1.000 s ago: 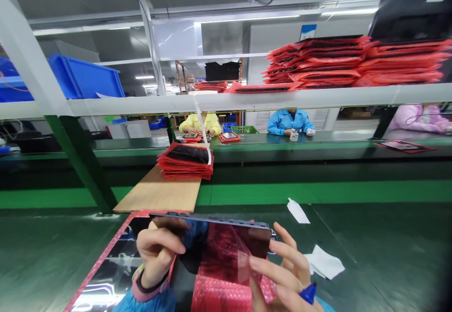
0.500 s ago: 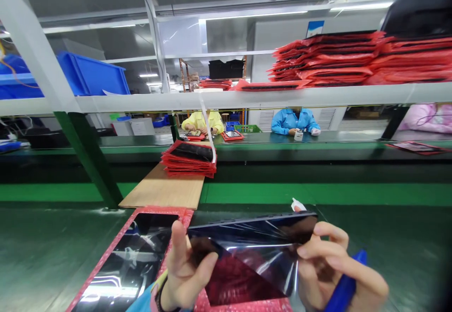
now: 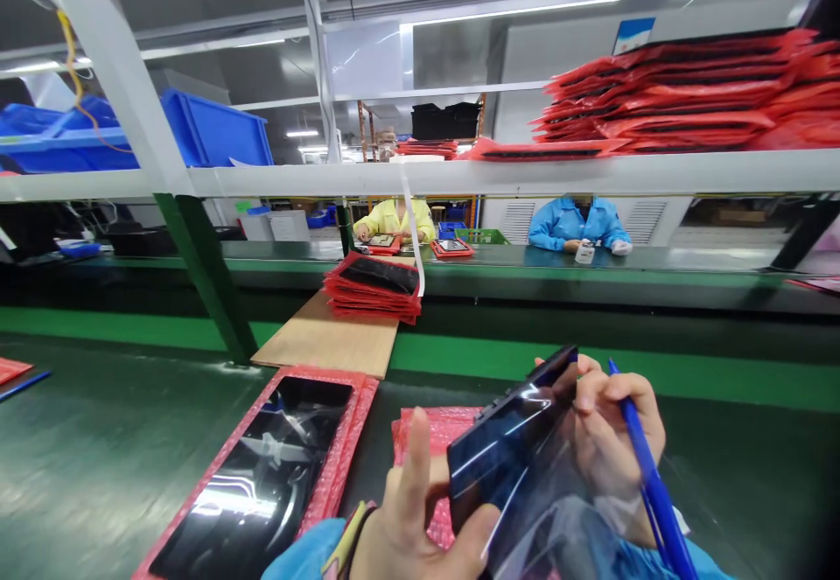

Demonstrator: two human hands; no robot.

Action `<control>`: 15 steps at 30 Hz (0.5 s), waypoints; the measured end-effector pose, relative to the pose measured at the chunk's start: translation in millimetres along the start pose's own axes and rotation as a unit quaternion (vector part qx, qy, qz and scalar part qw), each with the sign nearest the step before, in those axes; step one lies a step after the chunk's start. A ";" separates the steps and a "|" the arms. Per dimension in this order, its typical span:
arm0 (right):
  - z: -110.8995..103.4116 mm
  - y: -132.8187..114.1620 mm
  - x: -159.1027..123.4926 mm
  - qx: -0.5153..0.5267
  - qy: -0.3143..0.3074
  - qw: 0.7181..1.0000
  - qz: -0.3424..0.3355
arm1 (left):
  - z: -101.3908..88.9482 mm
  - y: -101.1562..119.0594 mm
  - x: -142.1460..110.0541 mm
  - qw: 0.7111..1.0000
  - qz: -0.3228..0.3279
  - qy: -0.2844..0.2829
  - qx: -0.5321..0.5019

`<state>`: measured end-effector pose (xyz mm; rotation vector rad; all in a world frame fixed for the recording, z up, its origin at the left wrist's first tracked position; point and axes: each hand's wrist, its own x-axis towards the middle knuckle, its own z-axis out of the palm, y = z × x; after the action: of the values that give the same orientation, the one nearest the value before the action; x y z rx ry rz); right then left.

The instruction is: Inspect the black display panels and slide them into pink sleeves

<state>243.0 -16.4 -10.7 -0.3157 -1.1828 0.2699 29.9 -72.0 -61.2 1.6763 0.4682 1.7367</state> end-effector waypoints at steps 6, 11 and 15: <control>1.2 -0.8 -0.7 0.003 0.010 0.999 0.051 | 2.0 -3.4 -6.5 0.999 0.000 0.003 0.044; 2.0 -5.0 -0.2 0.025 0.018 0.992 0.124 | 2.9 2.9 2.7 0.999 -0.040 -0.003 0.017; 9.2 -13.4 3.2 0.016 0.023 0.984 0.178 | 2.5 20.6 27.7 0.992 -0.044 -0.073 -0.092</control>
<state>236.1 -26.7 0.2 -0.5039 -1.0716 0.5899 29.3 -68.4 -26.8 1.6129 0.3010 1.5321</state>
